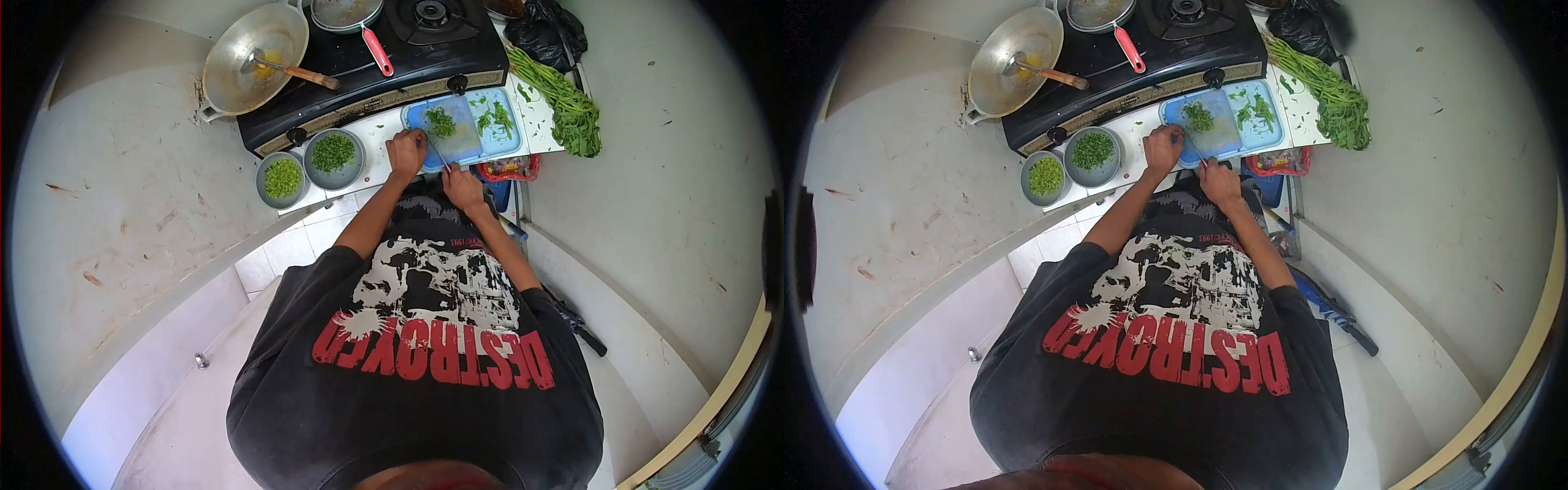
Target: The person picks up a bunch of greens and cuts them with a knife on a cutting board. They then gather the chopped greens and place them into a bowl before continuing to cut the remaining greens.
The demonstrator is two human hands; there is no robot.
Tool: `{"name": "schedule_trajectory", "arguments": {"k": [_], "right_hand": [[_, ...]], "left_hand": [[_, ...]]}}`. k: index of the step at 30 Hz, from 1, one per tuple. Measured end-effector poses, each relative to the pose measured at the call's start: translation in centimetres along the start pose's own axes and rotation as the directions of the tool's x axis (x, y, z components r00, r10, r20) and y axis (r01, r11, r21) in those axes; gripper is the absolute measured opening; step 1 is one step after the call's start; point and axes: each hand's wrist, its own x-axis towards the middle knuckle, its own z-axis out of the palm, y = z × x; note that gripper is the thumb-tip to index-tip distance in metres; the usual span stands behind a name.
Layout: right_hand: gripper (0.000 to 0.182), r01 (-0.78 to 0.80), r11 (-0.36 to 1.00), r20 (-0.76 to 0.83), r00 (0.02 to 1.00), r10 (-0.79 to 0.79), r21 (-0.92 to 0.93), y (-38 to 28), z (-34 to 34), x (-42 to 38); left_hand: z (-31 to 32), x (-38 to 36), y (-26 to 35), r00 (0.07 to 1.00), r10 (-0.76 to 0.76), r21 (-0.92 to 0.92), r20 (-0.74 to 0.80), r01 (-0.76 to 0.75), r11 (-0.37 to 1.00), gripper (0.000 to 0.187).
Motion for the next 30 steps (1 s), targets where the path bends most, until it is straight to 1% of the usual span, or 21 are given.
{"name": "schedule_trajectory", "arguments": {"k": [2,4,7,11,13,16,19,22,26,29,30], "right_hand": [[0.04,-0.024,1.0,0.023,0.999,0.025,-0.014,0.3,-0.7,-1.1],[0.04,-0.05,0.998,0.0,0.999,0.05,-0.033,1.2,-0.5,-1.4],[0.041,-0.056,0.998,-0.008,0.998,0.055,-0.02,1.1,-1.0,-1.3],[0.04,-0.033,0.999,-0.011,0.999,0.033,-0.004,-0.2,-1.1,0.0],[0.039,-0.001,1.0,-0.038,0.999,0.002,0.023,-0.7,-0.7,0.7],[0.039,0.019,0.999,-0.054,0.998,-0.018,0.026,-1.2,-0.4,1.2],[0.039,0.023,1.0,-0.051,0.998,-0.022,0.008,-1.0,-0.3,0.9],[0.041,0.027,1.0,-0.029,0.999,-0.028,-0.008,0.1,0.1,-0.2],[0.044,-0.001,1.0,-0.02,1.0,0.002,0.004,1.5,-0.7,-1.5],[0.044,0.012,1.0,-0.057,0.998,-0.012,-0.006,2.1,-1.1,-1.5],[0.043,0.015,1.0,-0.037,0.999,-0.016,-0.011,1.9,-1.5,-1.5]], "left_hand": [[0.0,-0.1,0.0,1.0,-0.004,-0.002,0.011,0.004,1.0,0.009],[-0.1,-0.2,-0.1,1.0,-0.003,0.012,0.023,0.003,1.0,0.009],[-0.1,-0.5,-0.6,0.99,0.143,0.117,-0.004,-0.142,0.983,0.01],[-0.1,-0.6,-1.0,0.975,0.222,0.133,0.02,-0.222,0.966,0.009],[-0.2,-0.8,-1.1,0.969,0.248,0.148,0.026,-0.249,0.957,0.008],[-0.2,-1.0,-1.4,0.958,0.287,0.149,0.001,-0.284,0.947,0.011],[-0.1,-1.0,-1.2,0.974,0.227,0.129,0.02,-0.228,0.965,0.012],[0.1,-0.9,-1.1,0.98,0.201,0.097,-0.008,-0.2,0.975,0.011],[-0.5,-0.8,-0.8,0.98,0.201,0.096,-0.005,-0.2,0.975,0.01],[-0.7,-0.7,-0.7,0.981,0.193,0.069,0.008,-0.194,0.979,0.01],[-0.5,-0.7,-0.9,0.982,0.187,0.056,0.013,-0.187,0.981,0.011]]}}
